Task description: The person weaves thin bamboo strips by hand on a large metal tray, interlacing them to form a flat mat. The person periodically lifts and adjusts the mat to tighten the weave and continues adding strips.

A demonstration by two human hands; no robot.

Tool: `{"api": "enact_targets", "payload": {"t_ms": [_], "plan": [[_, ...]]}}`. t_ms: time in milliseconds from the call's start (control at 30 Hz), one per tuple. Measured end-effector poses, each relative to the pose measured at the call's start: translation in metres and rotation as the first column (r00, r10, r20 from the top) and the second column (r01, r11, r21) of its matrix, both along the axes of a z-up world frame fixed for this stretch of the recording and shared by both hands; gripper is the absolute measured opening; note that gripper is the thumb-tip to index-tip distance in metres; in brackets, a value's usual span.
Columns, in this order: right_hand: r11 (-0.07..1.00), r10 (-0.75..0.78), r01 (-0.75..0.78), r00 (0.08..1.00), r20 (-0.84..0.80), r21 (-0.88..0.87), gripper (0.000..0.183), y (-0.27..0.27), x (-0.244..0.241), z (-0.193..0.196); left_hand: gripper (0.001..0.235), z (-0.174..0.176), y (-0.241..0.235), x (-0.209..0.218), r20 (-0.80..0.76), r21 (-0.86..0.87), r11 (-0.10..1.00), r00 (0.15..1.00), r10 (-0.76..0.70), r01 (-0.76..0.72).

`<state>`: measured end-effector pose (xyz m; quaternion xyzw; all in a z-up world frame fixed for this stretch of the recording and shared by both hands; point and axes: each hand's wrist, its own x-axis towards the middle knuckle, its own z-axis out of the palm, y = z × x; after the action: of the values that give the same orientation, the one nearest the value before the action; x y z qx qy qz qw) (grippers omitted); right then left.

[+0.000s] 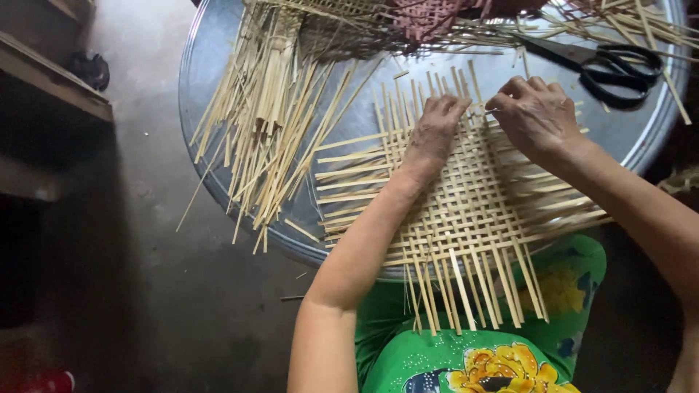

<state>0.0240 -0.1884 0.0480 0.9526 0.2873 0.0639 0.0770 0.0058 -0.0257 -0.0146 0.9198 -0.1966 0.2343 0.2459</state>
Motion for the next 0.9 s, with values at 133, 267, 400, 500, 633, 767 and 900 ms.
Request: {"api": "enact_targets", "payload": {"t_ms": [133, 267, 400, 500, 633, 767, 900], "plan": [[0.995, 0.049, -0.050, 0.999, 0.016, 0.084, 0.017, -0.002, -0.025, 0.012, 0.033, 0.011, -0.003, -0.005, -0.222, -0.119, 0.993, 0.975, -0.022, -0.004], [0.989, 0.006, 0.014, 0.991, -0.130, 0.150, 0.013, 0.006, -0.046, 0.032, 0.016, 0.017, 0.004, -0.005, -0.196, -0.326, 0.945, 0.978, -0.069, 0.001], [0.975, -0.028, 0.080, 0.969, -0.246, 0.206, 0.019, 0.007, -0.040, 0.044, 0.010, -0.001, 0.008, 0.015, -0.323, -0.633, 0.773, 0.924, -0.204, -0.051], [0.949, -0.020, 0.113, 0.954, -0.299, 0.296, 0.017, 0.005, -0.022, 0.029, 0.020, 0.006, 0.013, 0.011, -0.284, -0.695, 0.718, 0.933, -0.223, -0.040], [0.911, 0.014, 0.150, 0.920, -0.392, 0.384, 0.018, 0.021, -0.009, 0.029, 0.021, 0.015, 0.013, 0.005, -0.306, -0.717, 0.692, 0.930, -0.203, -0.085], [0.934, 0.018, 0.109, 0.938, -0.347, 0.342, 0.019, 0.039, 0.018, 0.006, 0.020, 0.023, 0.013, 0.000, -0.308, -0.736, 0.669, 0.932, -0.192, -0.105], [0.927, -0.123, 0.252, 0.904, -0.410, 0.278, 0.020, 0.055, 0.034, 0.002, 0.020, 0.026, 0.013, -0.002, -0.206, -0.706, 0.708, 0.963, -0.176, -0.021]]}}
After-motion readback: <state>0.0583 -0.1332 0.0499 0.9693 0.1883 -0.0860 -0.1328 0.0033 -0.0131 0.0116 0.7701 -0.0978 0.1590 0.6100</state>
